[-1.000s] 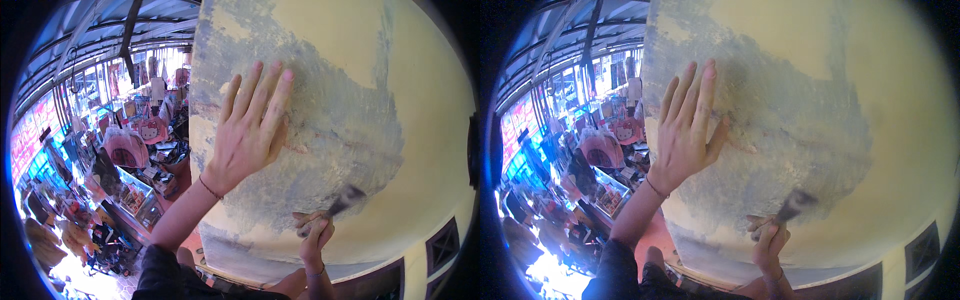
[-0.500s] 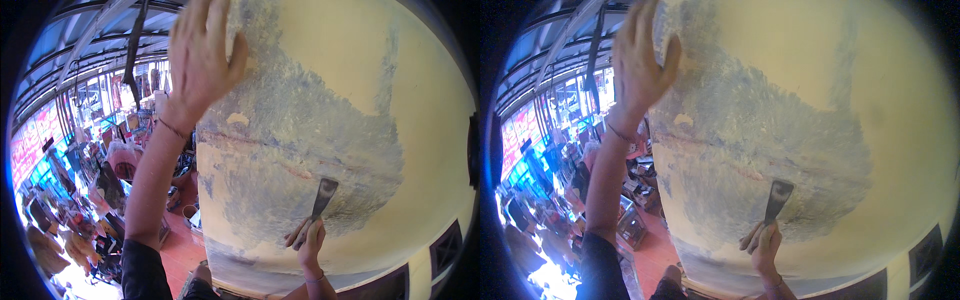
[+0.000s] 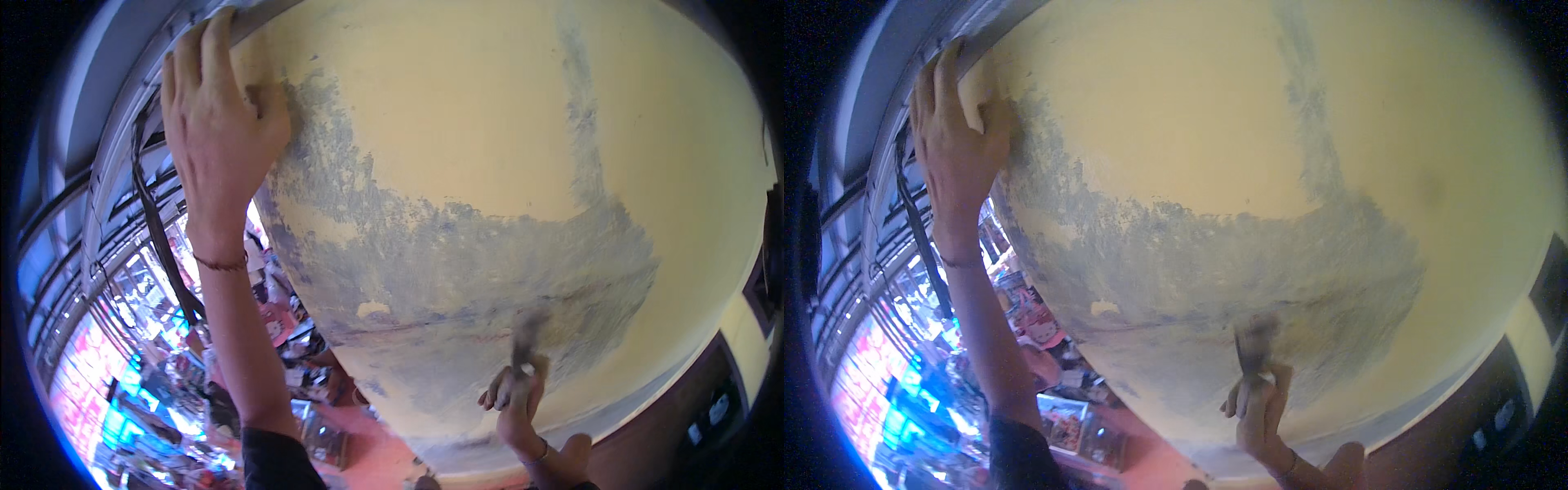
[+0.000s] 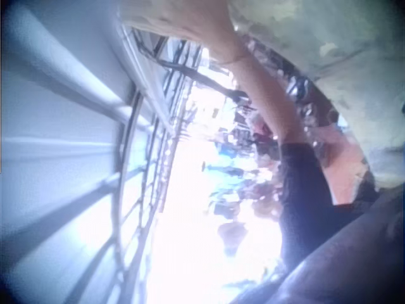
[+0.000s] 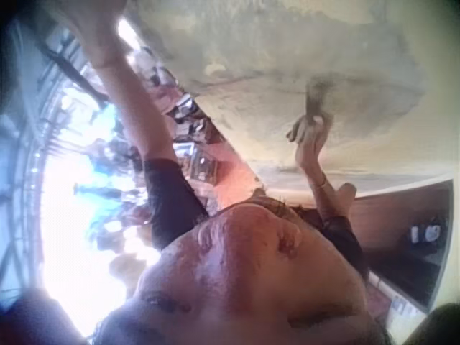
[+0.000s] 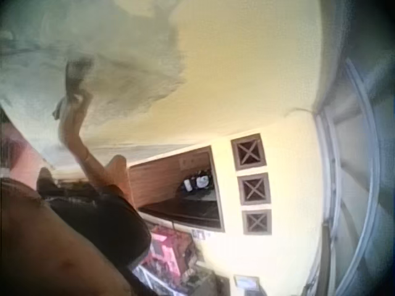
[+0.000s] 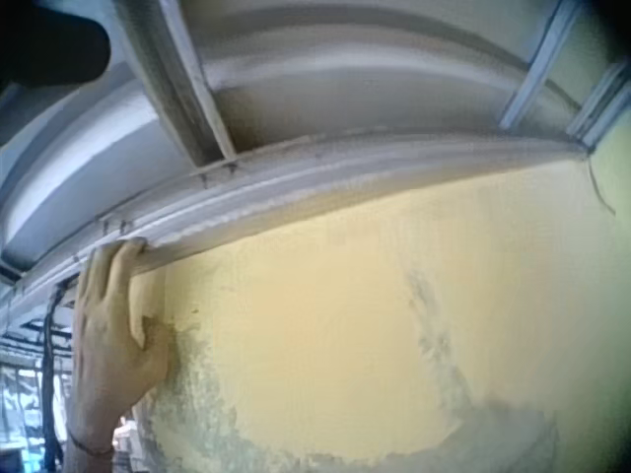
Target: The person uses a metal scraper to remove old paint or plaster from a large, curved, yellowish wall surface. They repeatedly scrape the wall with both hands, working on different sections to remove the loose material.
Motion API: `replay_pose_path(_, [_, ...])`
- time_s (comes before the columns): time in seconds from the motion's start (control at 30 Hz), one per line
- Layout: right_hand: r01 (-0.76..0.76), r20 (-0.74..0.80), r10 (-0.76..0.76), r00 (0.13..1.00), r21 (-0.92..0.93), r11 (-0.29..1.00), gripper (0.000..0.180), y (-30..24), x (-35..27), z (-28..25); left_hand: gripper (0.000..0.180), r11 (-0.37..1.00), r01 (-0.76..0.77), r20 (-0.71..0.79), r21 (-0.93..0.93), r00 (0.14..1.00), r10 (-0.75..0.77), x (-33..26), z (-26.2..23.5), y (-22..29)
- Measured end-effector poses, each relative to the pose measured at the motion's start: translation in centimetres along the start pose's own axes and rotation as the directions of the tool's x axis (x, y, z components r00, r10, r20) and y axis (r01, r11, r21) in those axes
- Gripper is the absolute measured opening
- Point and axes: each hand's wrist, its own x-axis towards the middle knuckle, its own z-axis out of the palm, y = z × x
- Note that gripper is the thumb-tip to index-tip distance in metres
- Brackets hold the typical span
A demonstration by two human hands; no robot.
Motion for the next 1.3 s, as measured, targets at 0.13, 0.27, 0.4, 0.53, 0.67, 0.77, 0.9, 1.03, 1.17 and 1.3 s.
replay_pose_path(0.13, [0.299,-0.131,-0.298,0.946,-0.017,0.954,0.04,0.7,-0.7,2.6,0.064,1.0,-0.018,-0.017,0.01,1.0,0.018,-0.2,0.7,-0.5])
replay_pose_path(0.27, [-0.233,-0.142,0.238,0.961,0.053,0.971,0.049,-1.5,-2.2,5.7,0.062,1.0,0.015,-0.078,-0.012,0.997,-0.015,-0.2,1.5,-1.2])
replay_pose_path(0.4, [-0.035,-0.158,0.006,0.987,-0.185,0.982,0.051,-4.0,-4.0,8.1,0.06,0.994,0.102,-0.106,-0.03,0.989,-0.104,0.6,1.8,-1.1])
replay_pose_path(0.53, [-0.072,-0.144,0.086,0.986,0.097,0.993,0.042,-4.2,-3.0,8.6,0.065,0.966,0.243,-0.068,-0.084,0.966,-0.249,0.9,1.6,-0.3])
replay_pose_path(0.67, [-0.118,-0.194,0.099,0.976,-0.09,0.989,0.035,-4.5,-1.5,8.6,0.065,0.966,0.24,-0.114,-0.095,0.962,-0.25,0.5,2.0,-0.4])
replay_pose_path(0.77, [-0.095,-0.212,0.084,0.974,-0.041,0.995,0.041,-4.7,-1.0,8.7,0.065,0.97,0.212,-0.103,-0.121,0.969,-0.225,0.4,2.2,-0.8])
replay_pose_path(0.9, [-0.081,-0.245,0.05,0.968,-0.116,0.99,0.037,-3.9,-1.3,9.4,0.064,0.969,0.183,-0.127,-0.164,0.97,-0.205,0.6,2.3,-0.7])
replay_pose_path(1.03, [-0.181,-0.372,0.113,0.921,-0.154,0.971,0.034,-2.8,-2.1,11.2,0.065,0.976,0.101,-0.138,-0.193,0.982,-0.129,0.3,2.5,-0.7])
replay_pose_path(1.17, [-0.005,-0.249,-0.134,0.959,-0.49,0.872,0.042,-3.4,-2.7,12.4,0.073,0.959,0.127,-0.04,-0.252,0.989,-0.142,-1.8,1.6,-0.4])
replay_pose_path(1.3, [-0.211,-0.179,0.142,0.974,-0.468,0.858,0.038,-4.1,-1.9,11.4,0.078,0.796,0.379,0.178,-0.473,0.925,-0.335,-8.6,-4.3,4.9])
